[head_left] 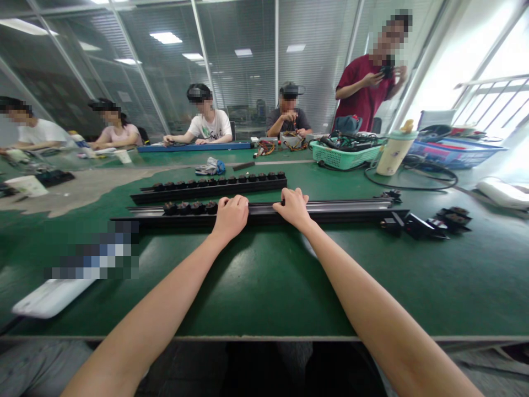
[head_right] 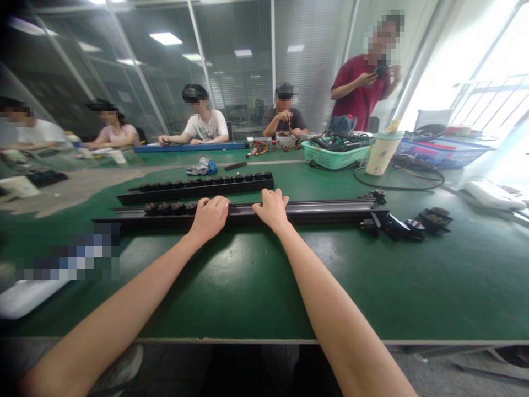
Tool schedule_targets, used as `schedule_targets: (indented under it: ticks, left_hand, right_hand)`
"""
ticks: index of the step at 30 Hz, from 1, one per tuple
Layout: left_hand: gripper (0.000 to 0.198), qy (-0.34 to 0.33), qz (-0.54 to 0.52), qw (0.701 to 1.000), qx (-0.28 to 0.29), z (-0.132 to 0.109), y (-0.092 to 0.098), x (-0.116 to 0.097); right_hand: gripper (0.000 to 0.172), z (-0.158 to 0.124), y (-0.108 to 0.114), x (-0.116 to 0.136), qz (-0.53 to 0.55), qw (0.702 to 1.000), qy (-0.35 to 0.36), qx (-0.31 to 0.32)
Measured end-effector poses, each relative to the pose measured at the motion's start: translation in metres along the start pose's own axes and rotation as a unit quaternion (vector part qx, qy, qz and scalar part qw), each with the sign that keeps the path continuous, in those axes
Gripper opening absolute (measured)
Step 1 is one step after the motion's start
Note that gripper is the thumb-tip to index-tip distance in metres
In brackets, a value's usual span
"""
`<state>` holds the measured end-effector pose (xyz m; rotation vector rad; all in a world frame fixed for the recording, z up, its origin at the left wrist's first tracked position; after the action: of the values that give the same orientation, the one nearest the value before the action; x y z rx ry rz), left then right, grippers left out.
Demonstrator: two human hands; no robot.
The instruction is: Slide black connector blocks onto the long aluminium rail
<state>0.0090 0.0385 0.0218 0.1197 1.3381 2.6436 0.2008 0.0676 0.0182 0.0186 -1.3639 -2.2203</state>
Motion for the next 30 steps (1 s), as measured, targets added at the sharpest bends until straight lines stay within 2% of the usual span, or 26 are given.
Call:
schedule_targets:
  ticks: [9, 18, 24, 26, 30]
  left_hand:
    - [0.040, -0.002, -0.003, 1.000, -0.003, 0.000, -0.001, 0.001]
    - [0.041, -0.003, -0.002, 1.000, -0.002, 0.001, -0.003, 0.002]
    - [0.040, -0.005, 0.004, 1.000, -0.003, 0.001, -0.002, 0.002]
    - [0.039, -0.004, 0.000, 1.000, 0.000, 0.000, -0.002, 0.002]
    - [0.039, 0.000, -0.007, 1.000, 0.003, 0.000, -0.001, 0.001]
  right_hand:
    - [0.011, 0.001, 0.008, -0.002, 0.005, 0.999, 0.019, 0.032]
    - [0.012, 0.004, 0.005, -0.008, 0.035, 0.997, 0.023, 0.070]
    - [0.017, 0.004, 0.009, -0.017, 0.021, 0.983, 0.110, 0.143]
    - [0.020, 0.001, 0.009, -0.021, 0.018, 0.981, 0.136, 0.135]
    - [0.026, -0.007, 0.008, -0.023, 0.019, 0.986, 0.156, 0.063]
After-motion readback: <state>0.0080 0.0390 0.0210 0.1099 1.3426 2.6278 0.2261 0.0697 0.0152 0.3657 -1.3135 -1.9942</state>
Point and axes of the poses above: each hand's wrist, its own z-axis towards the middle knuckle, its own y-axis out of the back of the hand, x = y × z, the point moved 5 cm from there along z, towards the middle knuckle, and after that the axes turned 13 degrees about y, right-handed, at the moved point
